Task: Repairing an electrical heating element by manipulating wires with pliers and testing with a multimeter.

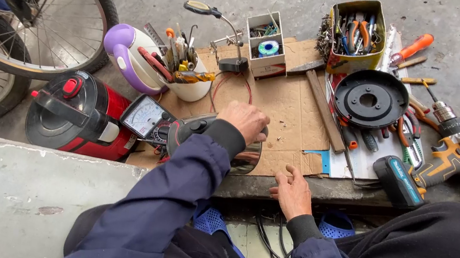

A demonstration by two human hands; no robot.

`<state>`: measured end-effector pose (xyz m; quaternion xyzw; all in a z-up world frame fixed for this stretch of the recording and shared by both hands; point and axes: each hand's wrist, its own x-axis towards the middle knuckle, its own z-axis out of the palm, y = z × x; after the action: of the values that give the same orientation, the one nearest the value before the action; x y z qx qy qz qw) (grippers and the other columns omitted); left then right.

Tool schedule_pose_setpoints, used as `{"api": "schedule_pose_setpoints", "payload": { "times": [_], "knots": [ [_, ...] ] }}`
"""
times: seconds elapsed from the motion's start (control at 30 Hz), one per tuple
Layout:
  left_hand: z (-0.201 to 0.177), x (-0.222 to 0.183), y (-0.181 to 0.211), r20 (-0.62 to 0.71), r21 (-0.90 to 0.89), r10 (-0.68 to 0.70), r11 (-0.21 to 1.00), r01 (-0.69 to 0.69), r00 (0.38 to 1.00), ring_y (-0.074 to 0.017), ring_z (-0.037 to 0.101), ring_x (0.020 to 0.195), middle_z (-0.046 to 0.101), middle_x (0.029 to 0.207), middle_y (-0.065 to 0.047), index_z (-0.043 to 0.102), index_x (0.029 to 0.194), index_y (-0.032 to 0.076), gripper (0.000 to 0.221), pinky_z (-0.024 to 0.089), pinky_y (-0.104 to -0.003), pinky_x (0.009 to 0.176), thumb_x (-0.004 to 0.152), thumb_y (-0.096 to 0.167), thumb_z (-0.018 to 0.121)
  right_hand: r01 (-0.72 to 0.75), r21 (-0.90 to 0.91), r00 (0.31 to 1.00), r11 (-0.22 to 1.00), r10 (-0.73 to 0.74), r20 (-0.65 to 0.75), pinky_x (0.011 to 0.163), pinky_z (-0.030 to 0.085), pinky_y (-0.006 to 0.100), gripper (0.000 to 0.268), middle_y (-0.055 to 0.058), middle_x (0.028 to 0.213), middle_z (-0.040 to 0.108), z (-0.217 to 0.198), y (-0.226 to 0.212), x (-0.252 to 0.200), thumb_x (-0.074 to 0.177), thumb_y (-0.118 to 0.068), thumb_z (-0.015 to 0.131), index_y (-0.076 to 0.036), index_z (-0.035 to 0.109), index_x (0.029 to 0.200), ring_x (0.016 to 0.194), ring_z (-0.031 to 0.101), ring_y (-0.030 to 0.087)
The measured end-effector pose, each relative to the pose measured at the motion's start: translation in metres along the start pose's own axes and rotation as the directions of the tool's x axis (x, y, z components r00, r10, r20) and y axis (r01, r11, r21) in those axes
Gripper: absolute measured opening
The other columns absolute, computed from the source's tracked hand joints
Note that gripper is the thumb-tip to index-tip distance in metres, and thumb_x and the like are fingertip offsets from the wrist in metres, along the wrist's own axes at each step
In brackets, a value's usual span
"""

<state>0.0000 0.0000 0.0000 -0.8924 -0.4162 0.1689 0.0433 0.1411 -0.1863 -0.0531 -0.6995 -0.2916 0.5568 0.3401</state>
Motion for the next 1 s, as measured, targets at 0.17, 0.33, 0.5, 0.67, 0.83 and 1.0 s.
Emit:
{"api": "schedule_pose_setpoints", "payload": {
  "times": [0.17, 0.33, 0.5, 0.67, 0.83, 1.0],
  "knots": [
    [-0.05, -0.023, -0.014, 0.048, -0.102, -0.029, 0.994, 0.034, 0.998, -0.0327, 0.083, 0.101, 0.084, 0.096, -0.009, 0.087, 0.112, 0.026, 0.04, 0.066, -0.047, 0.086, 0.089, 0.058, 0.085, -0.029, -0.013, 0.999, 0.999, 0.029, 0.019, 0.087, 0.069, 0.044, 0.067, 0.019, 0.105, 0.086, 0.001, 0.008, 0.007, 0.101, -0.035, 0.066, -0.005, 0.057, 0.16, 0.09, 0.086, 0.034],
    [-0.059, -0.033, -0.009, 0.024, -0.036, -0.042, 0.998, 0.042, 0.999, -0.0328, 0.083, 0.1, 0.084, 0.094, -0.009, 0.087, 0.113, 0.027, 0.045, 0.067, -0.048, 0.084, 0.087, 0.064, 0.084, -0.032, -0.031, 0.999, 0.999, 0.033, 0.032, 0.087, 0.069, 0.043, 0.067, 0.02, 0.102, 0.086, 0.008, 0.012, 0.012, 0.099, -0.034, 0.067, -0.006, 0.058, 0.16, 0.089, 0.086, 0.035],
    [-0.024, -0.024, -0.008, 0.058, -0.067, -0.043, 0.997, 0.047, 0.997, -0.029, 0.083, 0.103, 0.085, 0.099, -0.003, 0.085, 0.115, 0.033, 0.04, 0.066, -0.045, 0.089, 0.088, 0.062, 0.083, -0.023, -0.023, 0.999, 0.999, 0.024, 0.034, 0.089, 0.069, 0.045, 0.064, 0.021, 0.115, 0.085, 0.001, 0.006, 0.005, 0.104, -0.032, 0.064, -0.003, 0.056, 0.161, 0.095, 0.086, 0.035],
    [-0.1, -0.062, -0.04, 0.012, -0.242, -0.125, 0.962, 0.124, 0.992, -0.0346, 0.081, 0.111, 0.086, 0.11, -0.01, 0.085, 0.123, 0.032, 0.045, 0.065, -0.051, 0.097, 0.09, 0.062, 0.082, -0.042, 0.038, 0.999, 0.998, 0.041, 0.019, 0.093, 0.07, 0.047, 0.064, 0.025, 0.123, 0.082, -0.002, -0.003, -0.003, 0.103, -0.028, 0.065, 0.001, 0.055, 0.16, 0.1, 0.084, 0.038],
    [-0.16, -0.096, -0.079, -0.226, -0.242, -0.18, 0.962, 0.124, 0.957, -0.033, 0.079, 0.114, 0.084, 0.118, -0.007, 0.078, 0.138, 0.035, 0.041, 0.065, -0.053, 0.094, 0.102, 0.054, 0.078, -0.015, 0.069, 1.0, 0.997, 0.014, 0.01, 0.094, 0.069, 0.048, 0.063, 0.024, 0.119, 0.081, 0.0, -0.016, -0.007, 0.104, -0.028, 0.064, 0.0, 0.056, 0.16, 0.099, 0.084, 0.038],
    [-0.149, -0.087, -0.09, -0.273, -0.148, -0.17, 0.98, 0.133, 0.947, -0.0282, 0.08, 0.107, 0.084, 0.112, -0.002, 0.078, 0.136, 0.035, 0.042, 0.065, -0.048, 0.089, 0.099, 0.055, 0.082, 0.007, 0.083, 1.0, 0.997, -0.007, 0.006, 0.09, 0.07, 0.046, 0.065, 0.028, 0.119, 0.08, 0.001, -0.001, 0.001, 0.101, -0.027, 0.068, 0.004, 0.057, 0.157, 0.096, 0.084, 0.039]
  ]
}}
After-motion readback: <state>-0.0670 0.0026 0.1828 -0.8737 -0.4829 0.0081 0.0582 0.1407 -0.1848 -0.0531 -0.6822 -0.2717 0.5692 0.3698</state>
